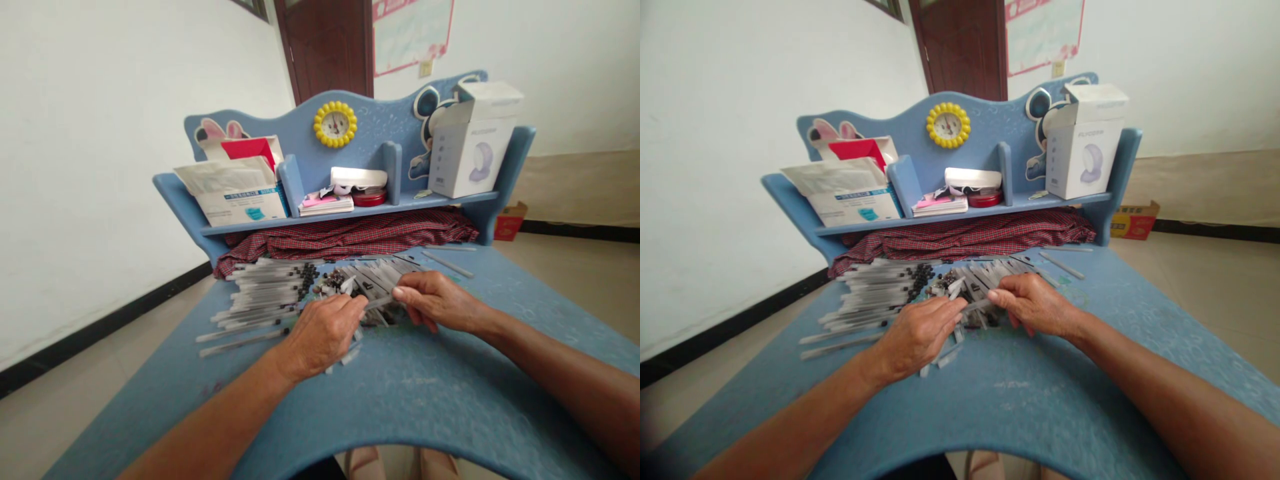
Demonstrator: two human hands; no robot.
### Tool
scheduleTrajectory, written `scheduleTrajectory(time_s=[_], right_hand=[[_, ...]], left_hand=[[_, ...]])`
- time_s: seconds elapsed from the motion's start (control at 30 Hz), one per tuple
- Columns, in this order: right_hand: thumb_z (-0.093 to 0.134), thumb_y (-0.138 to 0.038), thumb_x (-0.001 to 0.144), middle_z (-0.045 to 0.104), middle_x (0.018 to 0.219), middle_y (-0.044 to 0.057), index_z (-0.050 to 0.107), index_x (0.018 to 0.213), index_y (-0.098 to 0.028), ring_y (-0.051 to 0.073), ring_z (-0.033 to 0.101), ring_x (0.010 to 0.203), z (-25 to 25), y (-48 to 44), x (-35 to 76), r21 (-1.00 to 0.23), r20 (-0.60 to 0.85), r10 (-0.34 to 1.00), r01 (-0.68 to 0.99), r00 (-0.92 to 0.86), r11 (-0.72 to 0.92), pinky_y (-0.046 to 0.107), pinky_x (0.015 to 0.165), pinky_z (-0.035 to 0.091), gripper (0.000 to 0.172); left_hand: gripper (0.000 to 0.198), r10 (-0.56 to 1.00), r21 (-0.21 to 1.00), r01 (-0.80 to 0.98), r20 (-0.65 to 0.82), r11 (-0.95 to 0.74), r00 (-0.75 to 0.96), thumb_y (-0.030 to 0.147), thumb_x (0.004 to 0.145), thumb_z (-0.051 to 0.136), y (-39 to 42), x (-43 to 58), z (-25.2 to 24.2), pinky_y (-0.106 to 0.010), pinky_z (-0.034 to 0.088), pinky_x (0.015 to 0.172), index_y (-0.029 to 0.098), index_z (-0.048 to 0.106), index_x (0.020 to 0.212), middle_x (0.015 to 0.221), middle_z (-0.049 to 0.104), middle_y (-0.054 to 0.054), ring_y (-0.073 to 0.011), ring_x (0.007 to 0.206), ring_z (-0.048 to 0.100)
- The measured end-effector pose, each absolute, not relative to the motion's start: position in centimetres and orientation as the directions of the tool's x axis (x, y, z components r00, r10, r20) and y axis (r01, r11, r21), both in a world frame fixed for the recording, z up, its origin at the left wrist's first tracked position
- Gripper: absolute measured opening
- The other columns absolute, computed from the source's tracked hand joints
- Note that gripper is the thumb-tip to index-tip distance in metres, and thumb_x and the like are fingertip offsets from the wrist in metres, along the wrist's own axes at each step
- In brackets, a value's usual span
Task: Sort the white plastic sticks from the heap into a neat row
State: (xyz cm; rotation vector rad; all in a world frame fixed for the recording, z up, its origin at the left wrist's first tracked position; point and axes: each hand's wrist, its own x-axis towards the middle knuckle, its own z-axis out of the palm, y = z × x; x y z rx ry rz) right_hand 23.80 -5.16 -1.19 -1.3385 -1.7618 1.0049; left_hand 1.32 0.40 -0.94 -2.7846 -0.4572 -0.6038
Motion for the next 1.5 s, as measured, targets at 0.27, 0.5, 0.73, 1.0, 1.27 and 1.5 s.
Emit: scheduleTrajectory(time_s=[0.27, 0.5, 0.73, 1.0, 1.27, 1.5], right_hand=[[0.053, -0.042, 0.084, 0.053, 0.049, -0.006, 0.052, 0.087, -0.018, 0.006, 0.041, 0.03, -0.88, -5.28, 23.69, -0.91, 0.059, 0.976, 0.391, -0.211, 0.14, 0.016, 0.029, 0.029, 0.024], [0.048, -0.038, 0.086, 0.052, 0.046, -0.005, 0.047, 0.063, -0.018, 0.004, 0.04, 0.029, -0.92, -5.21, 23.63, -0.887, 0.059, 0.977, 0.438, -0.204, 0.145, 0.015, 0.03, 0.028, 0.031], [0.055, -0.033, 0.082, 0.057, 0.052, -0.004, 0.05, 0.072, -0.017, 0.004, 0.044, 0.032, -1.01, -5.2, 23.75, -0.923, 0.034, 0.973, 0.365, -0.228, 0.118, 0.015, 0.031, 0.03, 0.02], [0.053, -0.036, 0.084, 0.057, 0.052, -0.003, 0.053, 0.073, -0.016, 0.004, 0.044, 0.031, -0.87, -5.22, 23.68, -0.9, 0.023, 0.978, 0.423, -0.206, 0.11, 0.015, 0.03, 0.03, 0.023], [0.055, -0.037, 0.083, 0.058, 0.052, -0.003, 0.051, 0.069, -0.016, 0.004, 0.046, 0.031, -1.1, -5.17, 23.84, -0.918, 0.04, 0.973, 0.377, -0.229, 0.127, 0.015, 0.03, 0.031, 0.025], [0.064, -0.032, 0.076, 0.061, 0.058, -0.003, 0.051, 0.077, -0.016, 0.005, 0.049, 0.035, -1.24, -5.01, 24.07, -0.968, 0.029, 0.96, 0.231, -0.278, 0.096, 0.017, 0.033, 0.037, 0.021]], left_hand=[[0.025, 0.253, -0.163, 0.354, 0.441, -0.921, 0.861, 0.02, 0.093, 0.031, 0.43, 1.35, -0.97, -0.026, 0.051, 0.067, 0.014, 0.055, 0.093, 0.073, 0.061, -0.006, -0.0163, 0.073, 0.061], [0.023, 0.252, -0.171, 0.347, 0.417, -0.922, 0.873, 0.019, 0.093, 0.033, 0.25, 1.39, -1.04, -0.026, 0.05, 0.065, 0.014, 0.055, 0.095, 0.074, 0.061, -0.005, -0.0166, 0.071, 0.06], [0.022, 0.245, -0.161, 0.333, 0.408, -0.929, 0.88, 0.019, 0.093, 0.034, 0.31, 1.32, -1.2, -0.026, 0.05, 0.066, 0.014, 0.055, 0.099, 0.074, 0.062, -0.005, -0.0162, 0.072, 0.061], [0.022, 0.258, -0.122, 0.338, 0.424, -0.933, 0.868, 0.02, 0.093, 0.035, 0.29, 1.29, -1.19, -0.026, 0.052, 0.068, 0.013, 0.055, 0.097, 0.073, 0.063, -0.005, -0.0165, 0.073, 0.063], [0.02, 0.282, -0.065, 0.34, 0.425, -0.938, 0.86, 0.02, 0.092, 0.036, 0.23, 1.32, -1.12, -0.025, 0.051, 0.068, 0.015, 0.055, 0.097, 0.073, 0.063, -0.004, -0.015, 0.072, 0.063], [0.021, 0.303, 0.009, 0.323, 0.37, -0.946, 0.878, 0.019, 0.092, 0.035, 0.22, 1.27, -1.05, -0.025, 0.051, 0.067, 0.014, 0.054, 0.099, 0.076, 0.064, -0.005, -0.0159, 0.073, 0.063]])
